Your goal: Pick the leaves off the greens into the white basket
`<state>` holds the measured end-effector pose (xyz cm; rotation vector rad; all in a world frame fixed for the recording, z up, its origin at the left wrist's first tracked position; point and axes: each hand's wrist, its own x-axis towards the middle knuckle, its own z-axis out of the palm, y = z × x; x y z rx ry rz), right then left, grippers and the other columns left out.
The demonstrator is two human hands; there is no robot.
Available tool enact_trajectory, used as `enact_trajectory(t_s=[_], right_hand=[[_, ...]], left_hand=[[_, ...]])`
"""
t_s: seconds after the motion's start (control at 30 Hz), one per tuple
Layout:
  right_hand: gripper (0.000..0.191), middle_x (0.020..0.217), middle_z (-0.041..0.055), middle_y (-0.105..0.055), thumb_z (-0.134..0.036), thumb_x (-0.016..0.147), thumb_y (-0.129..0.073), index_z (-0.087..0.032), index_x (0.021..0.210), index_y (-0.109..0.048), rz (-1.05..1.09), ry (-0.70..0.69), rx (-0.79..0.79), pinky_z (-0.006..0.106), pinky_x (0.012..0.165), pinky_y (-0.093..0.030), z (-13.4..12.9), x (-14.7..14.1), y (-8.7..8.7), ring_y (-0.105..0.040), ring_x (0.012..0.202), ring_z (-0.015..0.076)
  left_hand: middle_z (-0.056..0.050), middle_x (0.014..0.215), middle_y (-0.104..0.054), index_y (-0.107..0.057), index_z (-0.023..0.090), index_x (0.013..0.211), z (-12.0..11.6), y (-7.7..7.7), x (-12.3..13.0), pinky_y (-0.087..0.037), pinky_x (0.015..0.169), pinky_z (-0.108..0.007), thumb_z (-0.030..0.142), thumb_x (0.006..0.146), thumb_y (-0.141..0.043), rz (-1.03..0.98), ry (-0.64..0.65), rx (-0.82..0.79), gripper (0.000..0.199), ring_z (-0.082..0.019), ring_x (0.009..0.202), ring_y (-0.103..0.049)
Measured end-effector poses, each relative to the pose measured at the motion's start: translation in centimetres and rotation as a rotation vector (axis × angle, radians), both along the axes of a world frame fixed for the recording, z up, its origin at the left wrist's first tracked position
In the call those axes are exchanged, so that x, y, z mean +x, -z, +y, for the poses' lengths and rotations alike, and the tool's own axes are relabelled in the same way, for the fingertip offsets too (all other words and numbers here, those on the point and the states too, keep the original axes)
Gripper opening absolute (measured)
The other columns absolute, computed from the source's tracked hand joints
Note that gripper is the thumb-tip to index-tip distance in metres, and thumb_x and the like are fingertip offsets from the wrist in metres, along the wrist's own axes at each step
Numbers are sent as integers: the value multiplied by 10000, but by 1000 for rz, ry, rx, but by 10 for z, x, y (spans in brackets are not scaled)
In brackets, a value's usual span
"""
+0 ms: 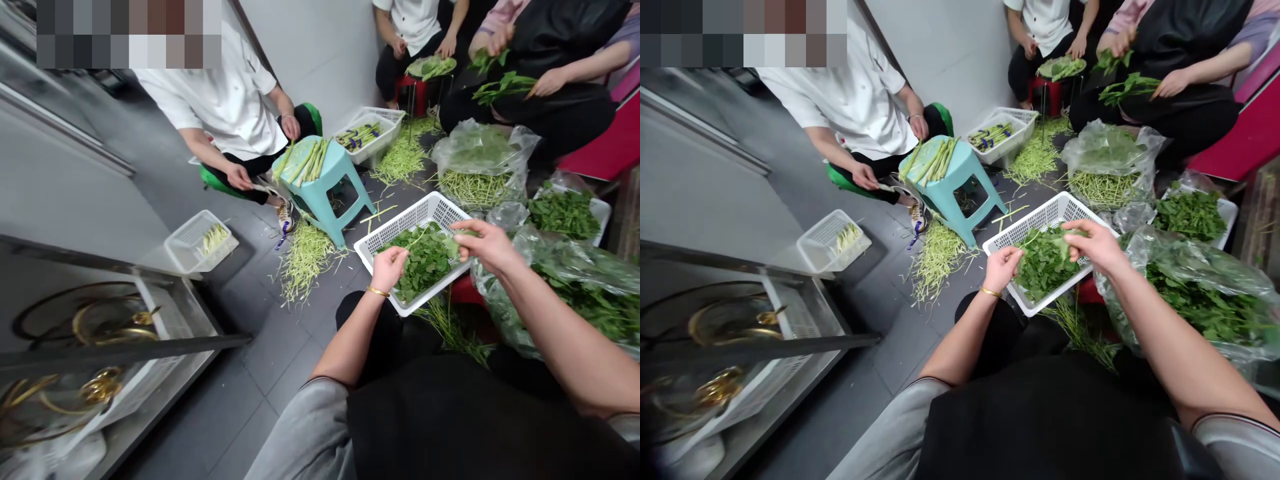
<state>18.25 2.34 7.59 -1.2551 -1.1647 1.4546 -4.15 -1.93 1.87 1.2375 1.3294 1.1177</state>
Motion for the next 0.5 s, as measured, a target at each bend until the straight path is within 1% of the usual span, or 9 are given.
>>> enact_trajectory(t_s=[0.07,0.13,0.17,0.23,0.3,0.33,0.37,0.4,0.5], right_hand=[[570,504,-48,-579,-274,646,-797,-182,1172,-596,-82,-178,-98,254,425,-518,-1,-24,1,-545,415,114],[605,463,-54,-560,-249,649,-795,-166,1203,-565,-134,-269,-193,249,386,-492,3,-42,6,-524,380,118],[589,448,-55,-551,-245,644,-798,-159,1180,-572,-150,-277,-212,243,371,-478,7,-46,10,-514,367,117],[525,445,-60,-541,-264,642,-800,-164,1113,-592,-115,-200,-156,232,372,-470,17,-45,18,-507,365,108],[461,455,-74,-525,-302,642,-797,-179,1040,-599,2,-68,-63,217,397,-474,25,-36,25,-507,385,91],[449,464,-79,-519,-316,637,-799,-183,1015,-597,59,-37,-48,210,406,-474,27,-31,27,-507,396,84],[460,474,-83,-517,-322,626,-803,-188,1012,-593,97,-47,-61,207,409,-472,27,-28,30,-510,405,82],[494,487,-84,-524,-323,615,-808,-193,1037,-587,108,-101,-93,210,411,-472,26,-27,32,-515,413,84],[611,520,-78,-562,-333,638,-791,-214,1187,-551,1,-323,-137,235,417,-482,19,-35,37,-525,413,97]], left_hand=[[-21,626,-636,-685,175,837,0,3,1,-434,589,-241,409,832,-587,214,-23,159,255,-123,563,-569],[-48,769,-684,-699,193,852,-1,6,3,-447,680,-255,360,827,-600,321,-25,243,196,-149,701,-611],[-50,782,-684,-702,194,846,0,7,3,-445,679,-254,353,818,-612,309,-24,241,185,-149,709,-609],[-27,656,-633,-698,178,822,3,9,4,-420,582,-237,381,802,-629,152,-23,139,216,-119,580,-554],[32,480,-489,-686,154,824,8,10,2,-331,451,-209,435,790,-632,-120,-5,-43,288,-73,417,-414],[61,425,-407,-680,142,836,10,10,2,-274,408,-197,454,783,-634,-257,16,-131,319,-55,366,-340],[83,396,-348,-673,131,851,13,10,2,-226,384,-187,457,773,-642,-374,48,-204,337,-42,339,-291],[92,386,-332,-667,121,863,15,9,2,-201,372,-179,445,762,-655,-459,86,-256,340,-35,325,-276],[51,433,-482,-643,103,865,18,9,7,-228,349,-168,387,743,-674,-523,160,-323,311,-47,332,-385]])
